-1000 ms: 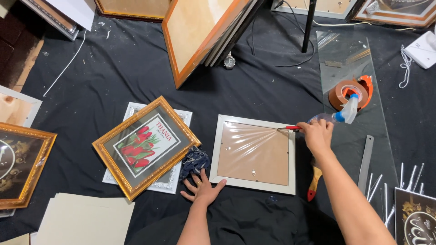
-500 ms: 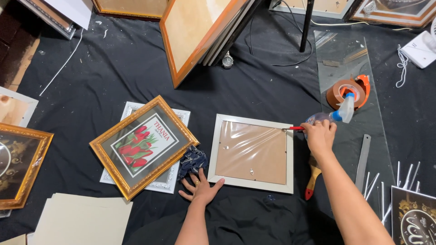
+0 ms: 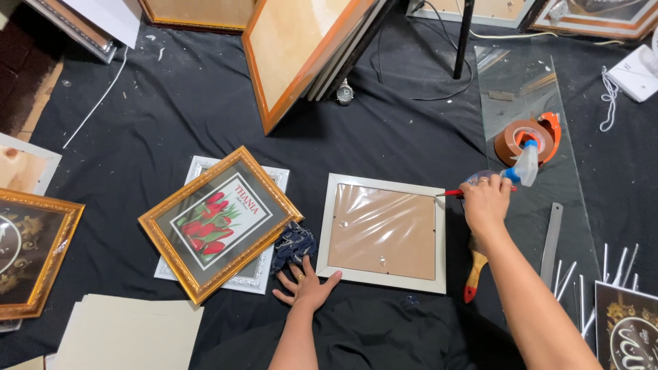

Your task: Cleaning the glass of a picture frame and trimming excess film or backing using a utility knife.

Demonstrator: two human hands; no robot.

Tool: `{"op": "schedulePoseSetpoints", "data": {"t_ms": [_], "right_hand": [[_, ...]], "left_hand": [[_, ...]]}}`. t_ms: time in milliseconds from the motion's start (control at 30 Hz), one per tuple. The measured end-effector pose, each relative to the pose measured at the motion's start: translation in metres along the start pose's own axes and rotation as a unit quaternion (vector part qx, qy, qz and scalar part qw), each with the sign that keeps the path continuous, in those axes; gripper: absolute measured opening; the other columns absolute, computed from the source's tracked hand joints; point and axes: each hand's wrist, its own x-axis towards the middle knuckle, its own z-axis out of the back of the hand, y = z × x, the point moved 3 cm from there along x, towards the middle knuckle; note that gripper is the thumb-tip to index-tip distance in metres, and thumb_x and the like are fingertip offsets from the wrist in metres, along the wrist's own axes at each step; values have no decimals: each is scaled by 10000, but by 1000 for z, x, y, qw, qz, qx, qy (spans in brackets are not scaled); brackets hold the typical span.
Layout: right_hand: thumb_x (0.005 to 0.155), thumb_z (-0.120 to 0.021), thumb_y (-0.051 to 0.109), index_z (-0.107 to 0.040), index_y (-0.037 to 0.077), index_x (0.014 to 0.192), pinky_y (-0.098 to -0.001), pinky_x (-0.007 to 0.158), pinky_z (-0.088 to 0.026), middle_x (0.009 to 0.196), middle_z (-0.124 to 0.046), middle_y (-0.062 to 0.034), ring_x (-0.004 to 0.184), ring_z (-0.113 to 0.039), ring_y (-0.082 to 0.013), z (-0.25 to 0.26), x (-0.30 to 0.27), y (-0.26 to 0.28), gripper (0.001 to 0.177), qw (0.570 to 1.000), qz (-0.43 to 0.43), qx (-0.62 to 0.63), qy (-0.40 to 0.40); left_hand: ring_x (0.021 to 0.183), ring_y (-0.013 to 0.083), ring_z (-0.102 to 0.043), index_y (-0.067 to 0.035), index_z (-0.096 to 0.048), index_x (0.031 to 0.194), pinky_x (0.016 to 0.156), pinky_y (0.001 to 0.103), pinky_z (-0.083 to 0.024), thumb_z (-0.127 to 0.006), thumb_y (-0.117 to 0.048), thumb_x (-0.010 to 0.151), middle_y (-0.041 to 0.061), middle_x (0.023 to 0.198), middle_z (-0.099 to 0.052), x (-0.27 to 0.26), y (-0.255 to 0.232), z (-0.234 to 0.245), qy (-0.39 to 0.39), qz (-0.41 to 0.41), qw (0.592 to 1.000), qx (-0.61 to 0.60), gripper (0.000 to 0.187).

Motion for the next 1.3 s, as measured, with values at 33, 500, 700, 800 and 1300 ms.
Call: {"op": "schedulePoseSetpoints", "data": {"t_ms": [33, 500, 700, 800, 1300], "right_hand": [[904, -652, 261, -811, 267, 1050, -405, 1014, -318, 1026, -741, -55, 995, -528, -239, 4, 1, 2, 216, 1000, 4, 0, -1], [946, -672, 282, -780, 257, 1157, -422, 900, -320, 838, -657, -36, 838, -488, -252, 12, 32, 138, 238, 945, 22, 324, 49], [958, -670, 263, -794, 246, 1102, -391, 948, -308, 832, -658, -37, 861, -469, -234, 23, 43, 173, 191, 932, 11, 362, 27], [941, -674, 199, -795, 256, 1091, -393, 974, -318, 878, -678, -39, 862, -481, -244, 22, 45, 181, 200, 936, 17, 351, 28], [966, -629, 281, -799, 279, 1104, -425, 984, -308, 917, -698, -65, 905, -497, -252, 16, 41, 179, 218, 959, 9, 282, 21]], "left_hand": [[1512, 496, 260, -273, 22, 1639, 1097, 725, 149, -485, -881, 783, 172, 1713, 108, 1, 0, 0, 0, 2, 1000, -3, 1166], [1510, 486, 281, -272, 7, 1640, 1089, 730, 160, -497, -871, 778, 154, 1718, 136, 2, 0, -2, -4, 5, 1000, -11, 1164], [1516, 487, 252, -278, -4, 1637, 1098, 724, 151, -520, -864, 777, 160, 1717, 106, 1, -1, -2, -7, 8, 1000, -14, 1162], [1512, 488, 254, -264, -11, 1638, 1091, 728, 152, -518, -863, 776, 166, 1715, 117, 2, -1, -3, -12, 6, 1000, -16, 1166], [1514, 481, 260, -264, -11, 1637, 1103, 718, 153, -528, -848, 785, 152, 1717, 130, -3, -2, 0, -10, 6, 1000, -18, 1155]]}}
